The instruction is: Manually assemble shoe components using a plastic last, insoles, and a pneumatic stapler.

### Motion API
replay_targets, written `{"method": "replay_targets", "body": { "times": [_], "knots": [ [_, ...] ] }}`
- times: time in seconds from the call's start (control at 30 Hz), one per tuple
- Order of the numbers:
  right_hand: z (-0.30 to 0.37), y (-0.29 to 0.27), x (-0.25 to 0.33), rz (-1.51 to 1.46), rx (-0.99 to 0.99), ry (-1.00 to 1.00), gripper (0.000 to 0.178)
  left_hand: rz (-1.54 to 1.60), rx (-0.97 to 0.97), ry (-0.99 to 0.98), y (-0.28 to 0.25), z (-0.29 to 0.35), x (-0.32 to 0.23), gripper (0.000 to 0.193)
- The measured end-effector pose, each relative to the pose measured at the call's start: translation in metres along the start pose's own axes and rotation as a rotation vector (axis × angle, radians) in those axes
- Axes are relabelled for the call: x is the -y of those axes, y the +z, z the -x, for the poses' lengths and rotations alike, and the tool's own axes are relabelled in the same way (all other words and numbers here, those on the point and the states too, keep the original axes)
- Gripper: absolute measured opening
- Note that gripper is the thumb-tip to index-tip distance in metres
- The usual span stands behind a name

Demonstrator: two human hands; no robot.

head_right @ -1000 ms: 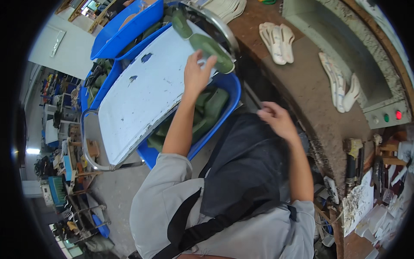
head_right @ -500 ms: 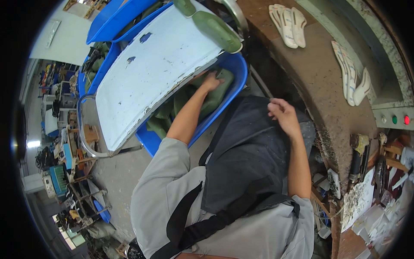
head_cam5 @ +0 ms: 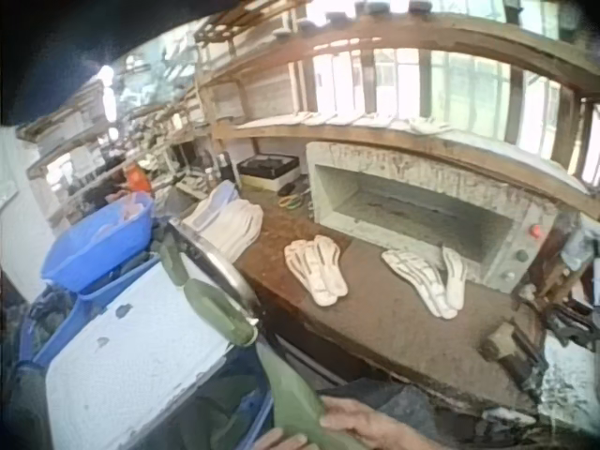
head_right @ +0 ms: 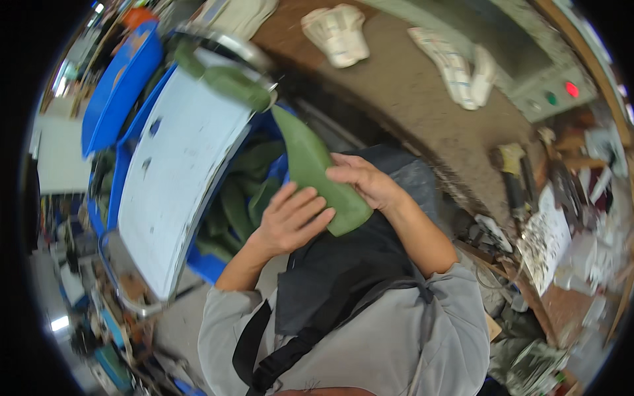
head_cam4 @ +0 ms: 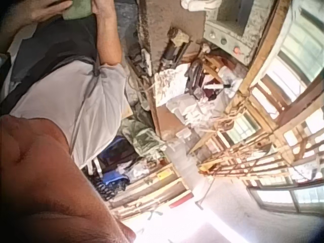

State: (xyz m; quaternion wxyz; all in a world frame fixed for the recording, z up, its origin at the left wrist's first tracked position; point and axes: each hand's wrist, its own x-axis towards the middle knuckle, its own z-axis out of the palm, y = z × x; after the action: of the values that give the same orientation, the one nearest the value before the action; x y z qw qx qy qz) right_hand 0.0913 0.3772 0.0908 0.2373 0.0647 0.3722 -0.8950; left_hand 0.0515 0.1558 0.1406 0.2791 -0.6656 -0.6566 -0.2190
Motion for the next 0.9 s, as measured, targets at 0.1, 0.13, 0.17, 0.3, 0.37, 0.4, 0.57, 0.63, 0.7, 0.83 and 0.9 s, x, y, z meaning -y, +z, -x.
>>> {"method": "replay_targets", "body": {
  "times": [0.1, 0.13, 0.17, 0.3, 0.37, 0.4, 0.57, 0.63, 0.7, 0.83, 0.9],
  "knots": [
    [0.021, 0.007, 0.04, 0.539, -0.201, -0.37, 0.094, 0.896, -0.37, -0.88, 0.026, -0.026, 0.038, 0.037],
    [0.032, 0.005, 0.054, 0.554, -0.24, -0.394, 0.094, 1.331, -0.698, -1.339, 0.046, -0.043, 0.053, 0.04],
    [0.04, 0.008, 0.067, 0.854, -0.374, -0.415, 0.092, 1.516, -0.733, -1.224, 0.068, -0.063, 0.069, 0.04],
    [0.05, -0.025, 0.114, 1.108, -0.465, -0.372, 0.083, 1.667, -0.742, -1.257, 0.126, -0.138, 0.106, 0.039],
    [0.054, -0.08, 0.144, 1.074, -0.613, -0.367, 0.065, 1.745, -0.759, -1.177, 0.137, -0.156, 0.11, 0.038],
    [0.057, -0.09, 0.175, 1.239, -0.953, -0.162, 0.065, 1.791, -0.79, -1.114, 0.138, -0.16, 0.112, 0.037],
    [0.057, -0.224, 0.224, 1.43, -1.757, -0.049, 0.088, 1.81, -0.762, -1.075, 0.16, -0.186, 0.098, 0.04],
    [0.054, -0.222, 0.238, 1.317, -1.617, 0.039, 0.086, 1.821, -0.759, -1.12, 0.171, -0.181, 0.1, 0.041],
    [0.055, -0.221, 0.239, 1.291, -1.734, -0.037, 0.085, 1.769, -0.761, -1.179, 0.173, -0.183, 0.102, 0.039],
    [0.073, -0.199, 0.228, 1.44, -1.704, -0.628, 0.09, 1.775, -0.562, -1.17, 0.171, -0.184, 0.107, 0.038],
    [0.078, -0.141, 0.21, 1.016, -1.244, -0.757, 0.094, 1.725, -0.562, -1.162, 0.171, -0.183, 0.098, 0.036]
  ]
}}
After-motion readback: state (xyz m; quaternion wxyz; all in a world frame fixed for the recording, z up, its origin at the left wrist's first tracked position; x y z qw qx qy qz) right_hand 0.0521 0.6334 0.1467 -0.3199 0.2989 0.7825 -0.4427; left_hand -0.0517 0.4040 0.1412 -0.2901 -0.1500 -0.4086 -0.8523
